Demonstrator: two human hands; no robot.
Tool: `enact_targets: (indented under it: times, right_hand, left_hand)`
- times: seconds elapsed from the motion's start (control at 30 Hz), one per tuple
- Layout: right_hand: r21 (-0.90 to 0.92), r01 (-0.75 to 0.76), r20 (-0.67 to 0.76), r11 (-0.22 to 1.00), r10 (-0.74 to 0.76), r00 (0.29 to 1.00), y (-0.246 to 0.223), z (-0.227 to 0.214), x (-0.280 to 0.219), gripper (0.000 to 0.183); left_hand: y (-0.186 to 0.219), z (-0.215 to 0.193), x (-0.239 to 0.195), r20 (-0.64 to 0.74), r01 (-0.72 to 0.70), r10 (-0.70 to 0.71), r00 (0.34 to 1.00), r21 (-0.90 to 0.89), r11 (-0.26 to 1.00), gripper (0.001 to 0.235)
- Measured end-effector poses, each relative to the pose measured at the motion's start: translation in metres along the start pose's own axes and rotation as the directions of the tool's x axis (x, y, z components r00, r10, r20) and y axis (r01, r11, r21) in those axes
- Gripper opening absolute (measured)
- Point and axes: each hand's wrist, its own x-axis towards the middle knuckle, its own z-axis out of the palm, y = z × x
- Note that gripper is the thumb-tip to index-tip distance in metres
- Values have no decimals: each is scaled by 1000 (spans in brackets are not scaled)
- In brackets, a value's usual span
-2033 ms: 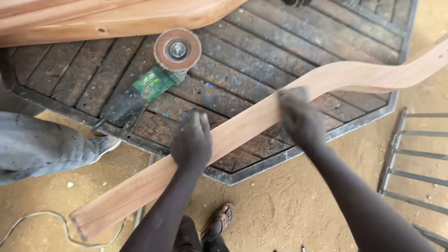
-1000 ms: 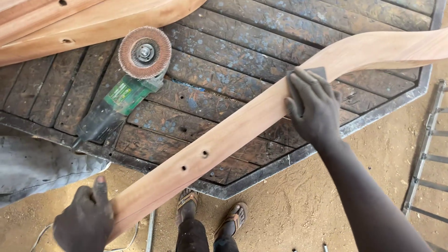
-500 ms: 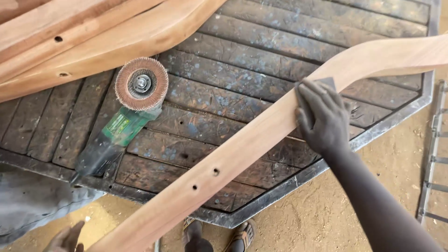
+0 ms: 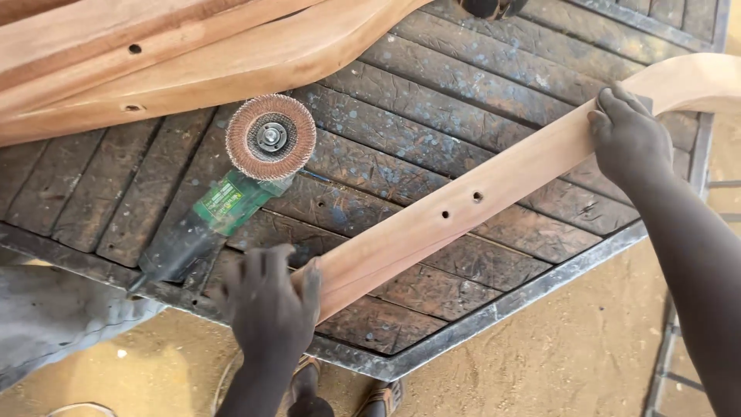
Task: Sanding a curved wooden component by hand using a sanding block on a workbench
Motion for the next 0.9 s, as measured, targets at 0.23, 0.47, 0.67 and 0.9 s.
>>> enact_targets:
  times: [0.23, 0.47, 0.67, 0.9]
  right_hand:
    - [-374, 503, 37, 779, -530, 847, -103, 1, -68, 42]
    - [440, 93, -44, 893, -82, 996, -146, -56, -83, 46]
    - [-456, 80, -194, 886, -187, 963, -129, -40, -59, 61]
    - [-208, 333, -125, 920, -362, 924, -105, -40, -47, 54]
  left_hand:
    - [78, 37, 51, 176, -343, 325, 929, 86, 935, 32]
    - [118, 40, 57, 385, -72, 51, 922, 42, 996, 48]
    - [117, 37, 62, 370, -60, 17, 929, 107, 992, 53]
    - [121, 36, 56, 353, -43, 3, 936, 104, 994, 45]
